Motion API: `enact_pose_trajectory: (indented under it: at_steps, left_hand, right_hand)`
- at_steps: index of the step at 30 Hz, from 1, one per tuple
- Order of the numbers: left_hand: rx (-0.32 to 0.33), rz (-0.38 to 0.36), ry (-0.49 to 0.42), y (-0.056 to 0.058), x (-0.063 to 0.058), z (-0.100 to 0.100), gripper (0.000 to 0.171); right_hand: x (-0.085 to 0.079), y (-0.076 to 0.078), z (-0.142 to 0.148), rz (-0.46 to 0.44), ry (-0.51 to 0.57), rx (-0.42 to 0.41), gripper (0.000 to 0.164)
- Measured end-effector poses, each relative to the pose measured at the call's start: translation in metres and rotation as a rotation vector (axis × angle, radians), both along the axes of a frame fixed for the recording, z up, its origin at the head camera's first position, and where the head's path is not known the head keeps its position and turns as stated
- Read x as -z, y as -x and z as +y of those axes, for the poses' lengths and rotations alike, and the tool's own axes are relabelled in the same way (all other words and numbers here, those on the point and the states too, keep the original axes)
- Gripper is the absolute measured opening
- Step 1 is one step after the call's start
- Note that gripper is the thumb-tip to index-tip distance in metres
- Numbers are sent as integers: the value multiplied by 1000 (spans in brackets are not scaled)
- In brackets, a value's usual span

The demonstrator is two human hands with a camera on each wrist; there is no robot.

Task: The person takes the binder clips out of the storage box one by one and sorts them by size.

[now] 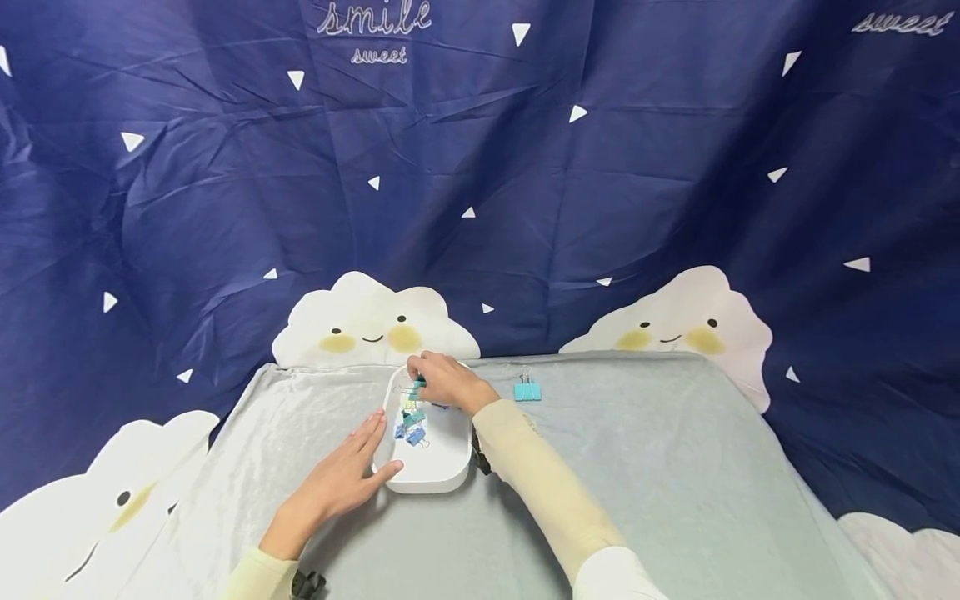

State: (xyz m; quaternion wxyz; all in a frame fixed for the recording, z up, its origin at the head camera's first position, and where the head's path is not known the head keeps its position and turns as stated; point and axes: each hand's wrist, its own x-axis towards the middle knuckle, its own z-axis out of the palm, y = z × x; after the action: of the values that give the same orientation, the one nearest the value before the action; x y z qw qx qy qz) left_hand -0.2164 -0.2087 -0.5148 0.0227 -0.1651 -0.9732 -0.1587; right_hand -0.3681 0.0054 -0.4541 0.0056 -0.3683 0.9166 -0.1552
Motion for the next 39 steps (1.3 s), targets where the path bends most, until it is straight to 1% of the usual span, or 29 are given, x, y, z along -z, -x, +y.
enact_pose_trajectory:
  at_steps: [5, 11, 18, 24, 31, 39]
  left_hand:
    - [4, 11, 2, 0, -1, 0, 93]
    - [2, 3, 6, -1, -2, 0, 92]
    - [3, 14, 7, -1, 0, 1, 92]
    - [-3, 9, 4, -2, 1, 1, 92]
    - [-10, 8, -10, -2, 1, 1, 92]
    - [-2, 20, -10, -3, 1, 2, 92]
  right_hand:
    - [-2, 3, 6, 35, 53, -16, 11]
    - [-4, 2, 16, 47, 114, -30, 11]
    - [-8, 3, 28, 49, 197, -52, 10]
    - [-10, 1, 40, 69, 227, -34, 7]
    - [-16, -4, 55, 81, 273, -37, 7]
    - [-20, -7, 79, 86, 320, 7, 8]
